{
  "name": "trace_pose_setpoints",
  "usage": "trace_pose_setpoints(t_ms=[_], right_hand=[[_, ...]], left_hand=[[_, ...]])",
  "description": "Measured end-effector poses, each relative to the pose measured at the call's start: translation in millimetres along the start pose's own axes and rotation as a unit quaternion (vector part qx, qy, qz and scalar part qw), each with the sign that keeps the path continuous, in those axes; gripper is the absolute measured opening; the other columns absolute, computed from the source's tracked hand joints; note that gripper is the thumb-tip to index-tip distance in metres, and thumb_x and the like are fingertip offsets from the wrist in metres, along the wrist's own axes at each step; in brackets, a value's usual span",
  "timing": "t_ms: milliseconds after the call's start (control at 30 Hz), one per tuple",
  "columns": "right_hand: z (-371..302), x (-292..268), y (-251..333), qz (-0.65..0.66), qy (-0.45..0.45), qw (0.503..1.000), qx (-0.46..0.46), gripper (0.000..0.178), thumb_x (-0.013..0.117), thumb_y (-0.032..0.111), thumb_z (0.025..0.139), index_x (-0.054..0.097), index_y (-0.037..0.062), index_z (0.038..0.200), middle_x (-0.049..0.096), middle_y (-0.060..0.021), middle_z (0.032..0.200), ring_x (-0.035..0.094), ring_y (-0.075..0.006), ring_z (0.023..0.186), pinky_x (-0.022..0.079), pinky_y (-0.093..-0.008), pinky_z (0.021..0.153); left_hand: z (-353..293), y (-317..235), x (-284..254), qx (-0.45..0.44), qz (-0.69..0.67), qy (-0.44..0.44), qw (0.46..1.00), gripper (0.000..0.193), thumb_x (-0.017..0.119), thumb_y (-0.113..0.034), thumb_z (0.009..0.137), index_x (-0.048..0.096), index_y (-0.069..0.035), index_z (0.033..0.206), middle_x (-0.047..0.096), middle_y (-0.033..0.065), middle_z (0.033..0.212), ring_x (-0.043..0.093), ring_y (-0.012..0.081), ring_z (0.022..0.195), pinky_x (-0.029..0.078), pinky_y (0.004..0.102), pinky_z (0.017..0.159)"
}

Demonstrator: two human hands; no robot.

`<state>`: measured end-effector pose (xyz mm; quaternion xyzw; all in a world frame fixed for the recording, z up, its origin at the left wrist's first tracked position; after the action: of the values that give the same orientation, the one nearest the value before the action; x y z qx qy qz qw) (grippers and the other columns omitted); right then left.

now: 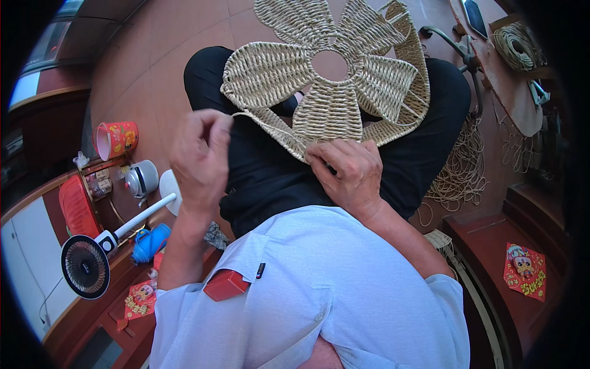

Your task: The person is weaving a decorative straw or wicker flower shape using long fibers.

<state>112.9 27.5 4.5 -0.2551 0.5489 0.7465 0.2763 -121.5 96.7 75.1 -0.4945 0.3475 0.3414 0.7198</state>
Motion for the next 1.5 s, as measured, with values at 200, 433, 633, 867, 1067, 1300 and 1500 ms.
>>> trace_pose_setpoints(t_ms=[200,433,633,867,1067,1300,1500], right_hand=[[-1.6,-1.0,8.1,-0.032,0.041,0.998,-0.02,0.011,0.083,0.023,0.091,0.08,0.0183,0.1,0.065,0.0027,0.083,0.067,-0.0188,0.079,0.041,-0.0394,0.076],[-4.7,3.5,8.0,-0.036,0.1,0.994,-0.008,0.024,0.082,0.026,0.089,0.078,0.0177,0.112,0.066,-0.003,0.095,0.067,-0.0255,0.092,0.041,-0.0448,0.083],[-5.0,1.5,14.0,-0.053,0.088,0.994,-0.023,0.025,0.083,0.027,0.087,0.078,0.0183,0.11,0.066,-0.0046,0.094,0.066,-0.0277,0.09,0.041,-0.0466,0.08],[-9.4,-1.5,17.1,-0.053,0.049,0.996,-0.051,0.021,0.086,0.033,0.09,0.081,0.0194,0.106,0.068,-0.0008,0.089,0.066,-0.025,0.08,0.04,-0.0433,0.077],[-12.2,-7.5,20.2,-0.061,0.024,0.994,-0.085,0.018,0.083,0.034,0.095,0.078,0.0205,0.105,0.069,0.0039,0.092,0.067,-0.0194,0.086,0.042,-0.0413,0.078],[-10.1,-5.5,19.5,-0.052,0.035,0.995,-0.082,0.021,0.086,0.035,0.093,0.081,0.0203,0.107,0.074,0.0027,0.093,0.069,-0.0194,0.084,0.041,-0.0401,0.08],[-13.1,-1.4,17.4,-0.081,0.048,0.992,-0.082,0.02,0.085,0.036,0.093,0.081,0.0209,0.106,0.073,0.0026,0.093,0.069,-0.0195,0.084,0.041,-0.0401,0.079]], left_hand=[[-48.3,-20.3,51.9,-0.139,-0.228,0.148,0.952,0.013,0.072,-0.004,0.106,0.069,-0.003,0.118,0.074,0.0022,0.099,0.064,0.0078,0.072,0.052,0.0254,0.066],[-45.6,-33.4,77.3,-0.058,-0.179,0.122,0.975,0.023,0.073,-0.002,0.102,0.053,-0.002,0.113,0.074,0.0179,0.101,0.075,0.0333,0.075,0.057,0.0424,0.065],[-39.1,-35.5,92.5,-0.082,-0.204,0.159,0.963,0.019,0.064,-0.002,0.102,0.05,-0.002,0.114,0.068,0.0212,0.089,0.074,0.0459,0.084,0.057,0.051,0.072],[-39.3,-33.8,84.2,-0.034,-0.257,0.223,0.94,0.016,0.059,-0.002,0.105,0.048,-0.003,0.116,0.065,0.0215,0.097,0.072,0.0472,0.094,0.056,0.0526,0.08],[-31.2,-34.2,71.0,-0.045,-0.229,0.243,0.941,0.016,0.063,-0.002,0.101,0.052,-0.002,0.113,0.067,0.0182,0.092,0.074,0.0404,0.09,0.057,0.0484,0.081],[-11.7,-15.5,85.0,-0.116,-0.277,0.319,0.899,0.019,0.069,-0.003,0.094,0.056,-0.002,0.108,0.069,0.0162,0.085,0.074,0.0362,0.078,0.057,0.0455,0.07],[-33.4,-38.9,74.1,-0.039,-0.193,0.118,0.973,0.021,0.071,0.0,0.091,0.055,-0.003,0.104,0.066,0.016,0.083,0.072,0.0353,0.073,0.055,0.0456,0.065]])
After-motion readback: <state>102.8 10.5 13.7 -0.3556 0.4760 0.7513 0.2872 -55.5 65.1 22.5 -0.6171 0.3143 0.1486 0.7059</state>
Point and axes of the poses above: each hand's wrist, its own z-axis towards the middle knuckle, its own x-axis out of the palm, y = z × x, the point moved 6 cm from there along z, towards the middle knuckle
